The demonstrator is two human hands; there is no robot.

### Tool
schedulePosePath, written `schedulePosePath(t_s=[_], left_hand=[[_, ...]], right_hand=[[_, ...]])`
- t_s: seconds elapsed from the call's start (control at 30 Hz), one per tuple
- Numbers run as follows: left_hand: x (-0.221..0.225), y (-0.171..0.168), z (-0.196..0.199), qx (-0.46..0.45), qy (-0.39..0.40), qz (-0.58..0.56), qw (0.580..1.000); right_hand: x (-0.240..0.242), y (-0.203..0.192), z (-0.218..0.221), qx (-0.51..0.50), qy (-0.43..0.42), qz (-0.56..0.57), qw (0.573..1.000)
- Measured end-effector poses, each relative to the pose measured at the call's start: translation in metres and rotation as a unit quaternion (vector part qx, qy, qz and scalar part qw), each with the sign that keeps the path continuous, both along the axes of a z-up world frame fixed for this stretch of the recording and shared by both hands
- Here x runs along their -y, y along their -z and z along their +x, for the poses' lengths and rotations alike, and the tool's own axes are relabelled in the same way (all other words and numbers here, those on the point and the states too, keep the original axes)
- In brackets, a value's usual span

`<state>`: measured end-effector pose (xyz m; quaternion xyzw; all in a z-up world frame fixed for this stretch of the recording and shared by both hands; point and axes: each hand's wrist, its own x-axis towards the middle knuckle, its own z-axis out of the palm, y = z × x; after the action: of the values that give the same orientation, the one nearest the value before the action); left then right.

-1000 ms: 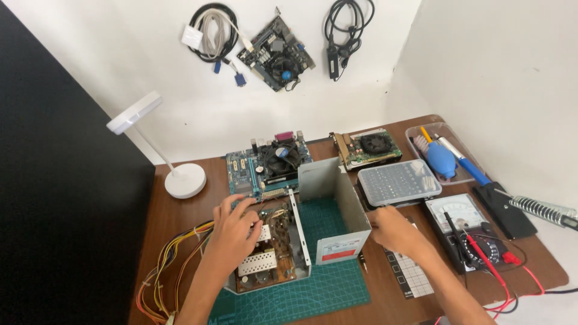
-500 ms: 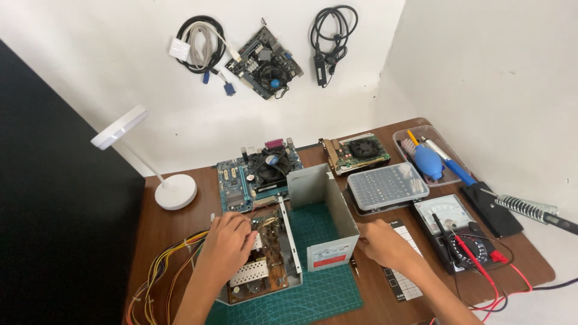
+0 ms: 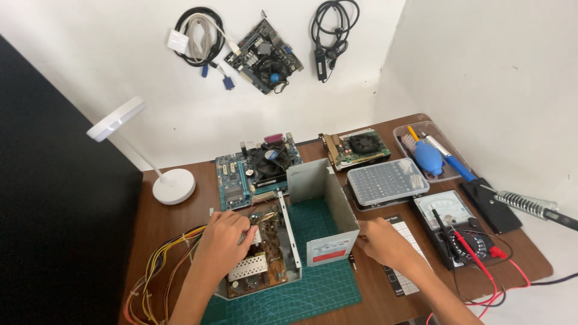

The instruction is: Opening a computer power supply unit and applying thermal paste to internal components using a spatula

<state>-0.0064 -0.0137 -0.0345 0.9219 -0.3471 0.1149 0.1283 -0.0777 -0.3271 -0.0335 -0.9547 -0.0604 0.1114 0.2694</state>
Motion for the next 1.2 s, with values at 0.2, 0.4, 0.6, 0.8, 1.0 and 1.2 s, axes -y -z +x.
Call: schedulePosePath(t_s=[0.2,0.4,0.6,0.8,1.0,1.2], left_hand=[[-0.001,-0.008,0.003,-0.084,-0.02,-0.078,0.993],[0.017,-0.034,-0.005,-0.07,0.0,-0.165,0.984],[0.062,-0.091,-0.036,-0.005,0.085,-0.276,0.957],[0.112,-0.146,-0.091,-0.341,0.065,0.015,0.938],[0.168,-0.019,-0.14,0.133,0.256,-0.29,0.913],[0.227,0.027,-0.135,-0.018,0.074,-0.362,0.929]], right_hand=[[0.01,0.018,-0.002,0.106,-0.064,0.031,0.992],[0.01,0.005,-0.007,0.099,-0.087,0.081,0.988],[0.013,0.005,-0.007,0.082,-0.085,0.085,0.989],[0.02,0.008,-0.007,0.116,-0.119,0.074,0.983],[0.024,0.01,-0.008,0.087,-0.077,0.067,0.991],[0.036,0.006,-0.002,0.114,-0.153,0.065,0.979]])
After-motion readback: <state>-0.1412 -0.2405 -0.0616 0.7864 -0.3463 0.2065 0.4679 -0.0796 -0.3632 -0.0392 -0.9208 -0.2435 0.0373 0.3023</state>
